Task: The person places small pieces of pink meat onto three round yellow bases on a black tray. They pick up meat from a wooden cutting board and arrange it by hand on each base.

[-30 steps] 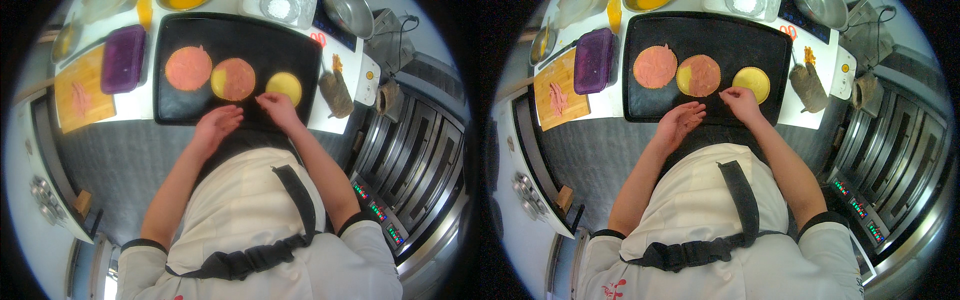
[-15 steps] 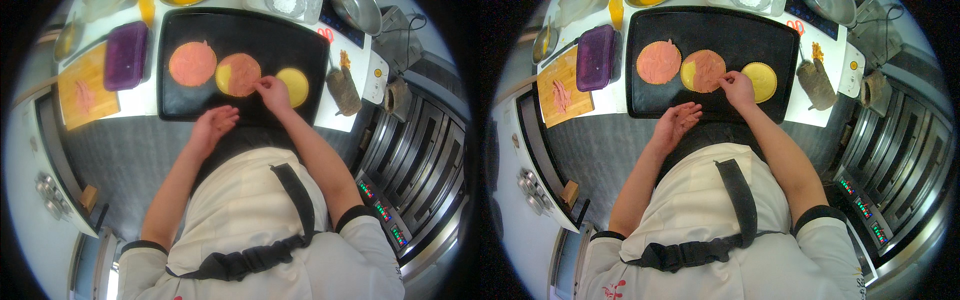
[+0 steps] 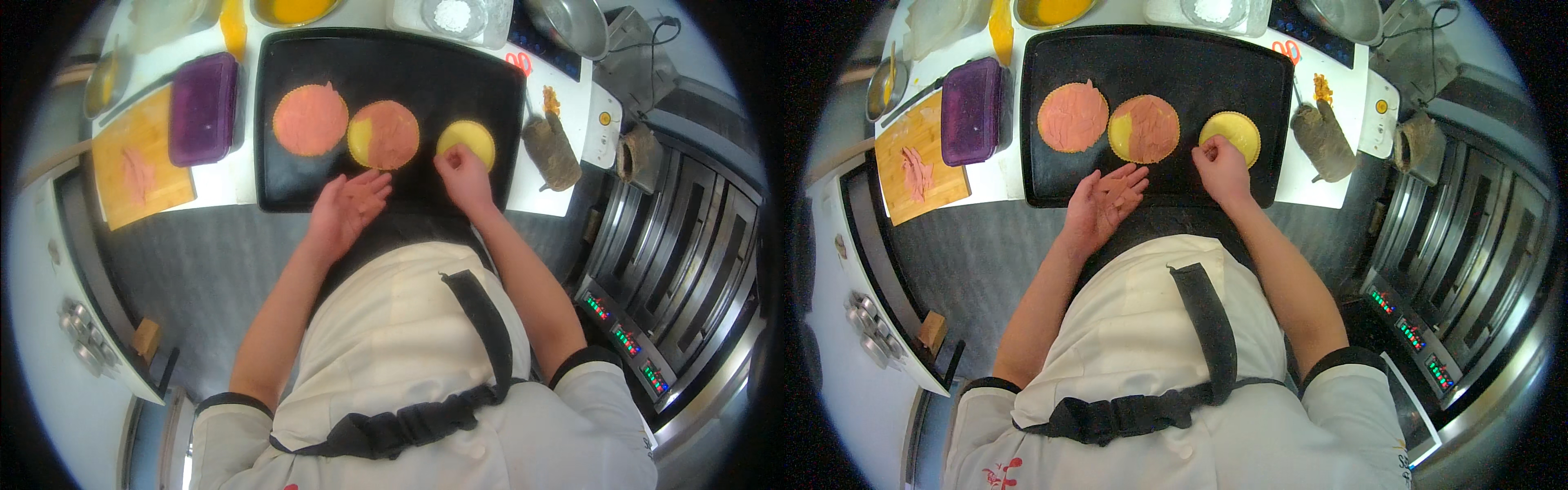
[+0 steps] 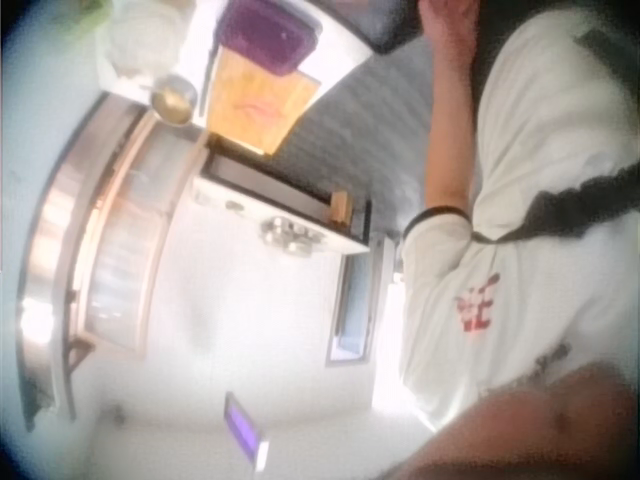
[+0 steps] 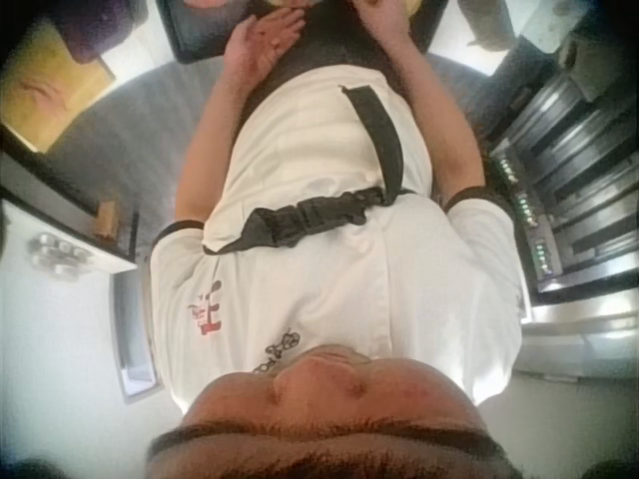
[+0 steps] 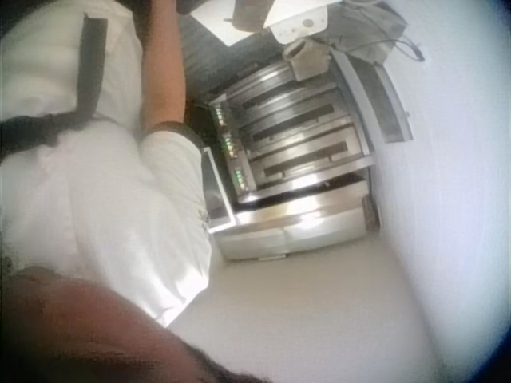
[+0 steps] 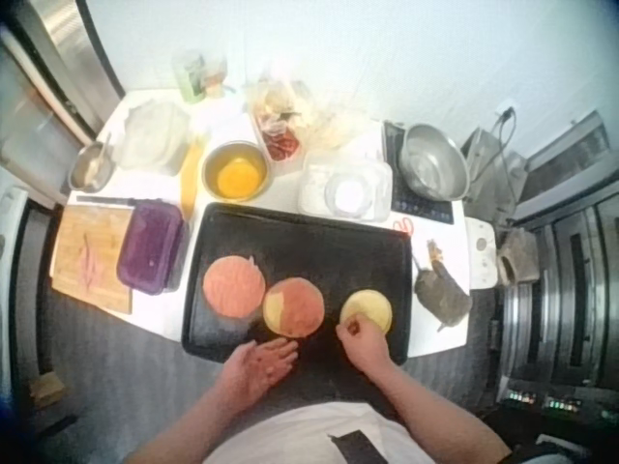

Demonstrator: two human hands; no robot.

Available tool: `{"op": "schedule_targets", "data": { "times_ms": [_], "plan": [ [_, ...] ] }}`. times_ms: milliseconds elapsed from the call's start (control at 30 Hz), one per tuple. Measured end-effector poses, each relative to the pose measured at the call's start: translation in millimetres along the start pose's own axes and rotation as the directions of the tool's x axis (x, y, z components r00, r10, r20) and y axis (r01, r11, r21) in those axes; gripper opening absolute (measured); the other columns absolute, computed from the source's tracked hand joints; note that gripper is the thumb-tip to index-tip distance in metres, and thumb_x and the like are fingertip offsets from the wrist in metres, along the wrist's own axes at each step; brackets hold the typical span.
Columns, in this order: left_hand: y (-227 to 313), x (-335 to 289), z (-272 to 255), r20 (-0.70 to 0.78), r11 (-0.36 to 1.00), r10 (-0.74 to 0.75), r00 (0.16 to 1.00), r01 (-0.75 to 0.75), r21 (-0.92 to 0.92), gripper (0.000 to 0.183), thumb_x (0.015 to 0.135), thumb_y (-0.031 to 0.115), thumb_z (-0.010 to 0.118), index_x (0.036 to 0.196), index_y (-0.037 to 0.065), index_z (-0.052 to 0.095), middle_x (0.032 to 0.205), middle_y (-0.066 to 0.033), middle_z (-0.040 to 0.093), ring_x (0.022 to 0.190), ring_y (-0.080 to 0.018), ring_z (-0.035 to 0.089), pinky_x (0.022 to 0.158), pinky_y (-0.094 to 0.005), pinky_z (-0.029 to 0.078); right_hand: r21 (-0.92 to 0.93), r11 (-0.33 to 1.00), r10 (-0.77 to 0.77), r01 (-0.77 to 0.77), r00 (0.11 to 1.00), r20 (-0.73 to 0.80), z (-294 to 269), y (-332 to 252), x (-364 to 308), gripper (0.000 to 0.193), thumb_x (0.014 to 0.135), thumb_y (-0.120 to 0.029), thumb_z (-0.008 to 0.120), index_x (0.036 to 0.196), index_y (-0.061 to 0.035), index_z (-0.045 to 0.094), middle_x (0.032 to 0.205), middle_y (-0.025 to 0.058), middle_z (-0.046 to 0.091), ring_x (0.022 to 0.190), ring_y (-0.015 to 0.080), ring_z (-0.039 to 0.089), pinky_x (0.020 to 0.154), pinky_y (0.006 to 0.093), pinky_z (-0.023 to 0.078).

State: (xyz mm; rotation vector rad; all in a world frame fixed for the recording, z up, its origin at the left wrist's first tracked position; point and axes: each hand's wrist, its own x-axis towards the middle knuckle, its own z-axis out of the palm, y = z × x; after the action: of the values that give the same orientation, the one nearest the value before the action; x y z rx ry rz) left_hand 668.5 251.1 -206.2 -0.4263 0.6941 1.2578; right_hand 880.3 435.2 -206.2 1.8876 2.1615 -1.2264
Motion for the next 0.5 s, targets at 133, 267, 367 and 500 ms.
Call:
{"op": "schedule_targets", "data": {
  "times_ms": [133, 267, 367, 500],
  "plan": [
    [8, -2, 16, 0.042, 0.998, -0.034, 0.999, 0.036, -0.047, 0.071, 0.118, 0.050, 0.030, 0.160, -0.004, 0.049, 0.165, -0.0185, 0.056, 0.148, -0.0301, 0.056, 0.121, -0.0420, 0.045, 0.226, 0.962, -0.218, 0.154, 0.931, 0.293, -15, -40, -33, 0.029, 0.100, -0.018, 0.076, 0.126, -0.0053, 0.072, 0.101, 0.0122, 0.073, 0.093, 0.0244, 0.075, 0.082, 0.0364, 0.057],
    [16, -5, 27, 0.099, 0.994, -0.054, 0.994, 0.064, -0.092, 0.078, 0.118, 0.056, 0.025, 0.161, -0.005, 0.047, 0.164, -0.0208, 0.056, 0.148, -0.0331, 0.056, 0.127, -0.0462, 0.040, 0.256, 0.878, -0.472, 0.404, 0.816, 0.333, -12, -85, -52, 0.033, 0.101, -0.013, 0.074, 0.133, -0.0067, 0.071, 0.114, 0.0118, 0.070, 0.099, 0.0246, 0.073, 0.086, 0.0371, 0.058],
    [26, -6, 29, 0.173, 0.992, -0.059, 0.983, 0.077, -0.100, 0.079, 0.118, 0.057, 0.025, 0.160, -0.005, 0.049, 0.159, -0.0198, 0.060, 0.144, -0.0315, 0.058, 0.125, -0.0455, 0.042, 0.160, 0.882, -0.472, 0.444, 0.829, 0.300, -11, -106, -48, 0.028, 0.100, -0.013, 0.075, 0.127, -0.0061, 0.072, 0.107, 0.0108, 0.069, 0.097, 0.0265, 0.073, 0.086, 0.0393, 0.059],
    [32, -12, 30, 0.208, 0.997, -0.036, 0.977, 0.048, -0.054, 0.078, 0.118, 0.056, 0.025, 0.160, -0.005, 0.049, 0.156, -0.0198, 0.062, 0.141, -0.0299, 0.061, 0.124, -0.0439, 0.044, 0.130, 0.913, -0.408, 0.387, 0.851, 0.330, -10, -114, -40, 0.015, 0.102, -0.008, 0.075, 0.115, -0.0034, 0.071, 0.103, 0.0084, 0.067, 0.094, 0.0208, 0.070, 0.084, 0.0338, 0.057]
  ]
}}
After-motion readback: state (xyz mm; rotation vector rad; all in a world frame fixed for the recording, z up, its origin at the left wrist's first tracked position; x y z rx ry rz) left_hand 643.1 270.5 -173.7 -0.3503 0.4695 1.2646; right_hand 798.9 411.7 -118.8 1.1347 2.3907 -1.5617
